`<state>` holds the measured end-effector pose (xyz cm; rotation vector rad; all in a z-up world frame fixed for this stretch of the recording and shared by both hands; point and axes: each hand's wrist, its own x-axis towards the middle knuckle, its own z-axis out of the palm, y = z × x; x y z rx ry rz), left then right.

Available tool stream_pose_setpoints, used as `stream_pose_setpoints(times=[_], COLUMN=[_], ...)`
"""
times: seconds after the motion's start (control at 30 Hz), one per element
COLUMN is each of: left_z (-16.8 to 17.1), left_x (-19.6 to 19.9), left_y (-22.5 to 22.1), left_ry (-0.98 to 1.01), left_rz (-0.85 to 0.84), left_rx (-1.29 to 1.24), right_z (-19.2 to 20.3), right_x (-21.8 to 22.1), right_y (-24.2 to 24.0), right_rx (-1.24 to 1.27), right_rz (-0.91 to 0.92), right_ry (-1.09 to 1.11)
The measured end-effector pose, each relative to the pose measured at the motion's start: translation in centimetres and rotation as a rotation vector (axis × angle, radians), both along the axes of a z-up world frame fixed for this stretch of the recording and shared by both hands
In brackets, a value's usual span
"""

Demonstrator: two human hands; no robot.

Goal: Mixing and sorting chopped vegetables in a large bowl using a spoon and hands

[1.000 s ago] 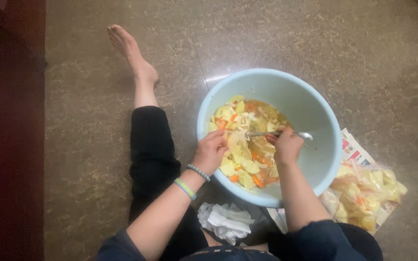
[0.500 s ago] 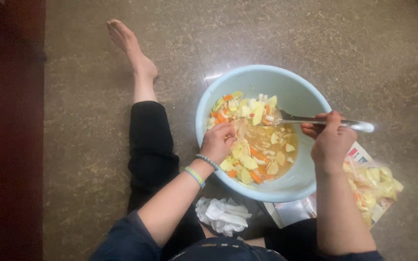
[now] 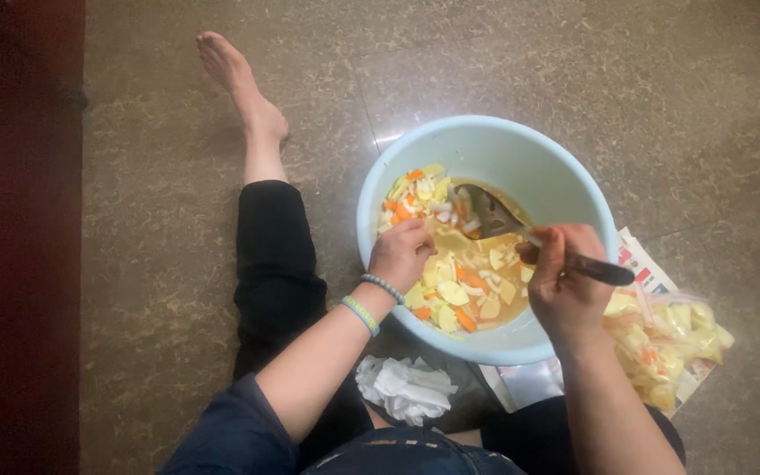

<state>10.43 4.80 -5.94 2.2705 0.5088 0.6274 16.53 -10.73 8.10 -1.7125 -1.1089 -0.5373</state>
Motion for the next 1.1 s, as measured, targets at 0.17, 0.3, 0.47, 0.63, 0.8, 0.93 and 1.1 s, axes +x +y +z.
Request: stream_pose_setpoints(times=[0.17,0.3,0.47,0.63,0.8,0.93,1.1], left_z=[0.8,1.7,1.0,0.9,0.8,0.9,-0.6], left_x=[-0.3,-0.6,-1.0,-0.7,-0.7,-1.3,-2.0], left_y=[0.3,0.2,-0.5,-0.1,0.2,0.4,1.0], left_ry=[0.050,0.103,0.168,0.144,0.099,0.086,-0.015], left_rz=[0.020,0.009,0.019,0.037,-0.022,-0.030,-0.037], left_rx=[-0.007,-0.030,-0.041,-0.030,-0.008,0.028,-0.038], right_z=[-0.5,-1.1,-1.1,-0.9,-1.1,-1.8,-10.0], right_x=[-0.9,-1.2,-2.1,-2.3,-1.4,1.0,7.7], right_y=[0.0,-0.5,-0.5,-0.2,-0.5,-1.9,-6.3], right_rx=[0.008,-0.124,-0.118,-0.177,-0.130,-0.097,-0.829], right_rz=[0.001,-0.081,-0.037,-0.068,-0.046,-0.070,-0.544], right_ry=[-0.007,-0.040,-0.143,-0.225,-0.181,-0.119,0.044])
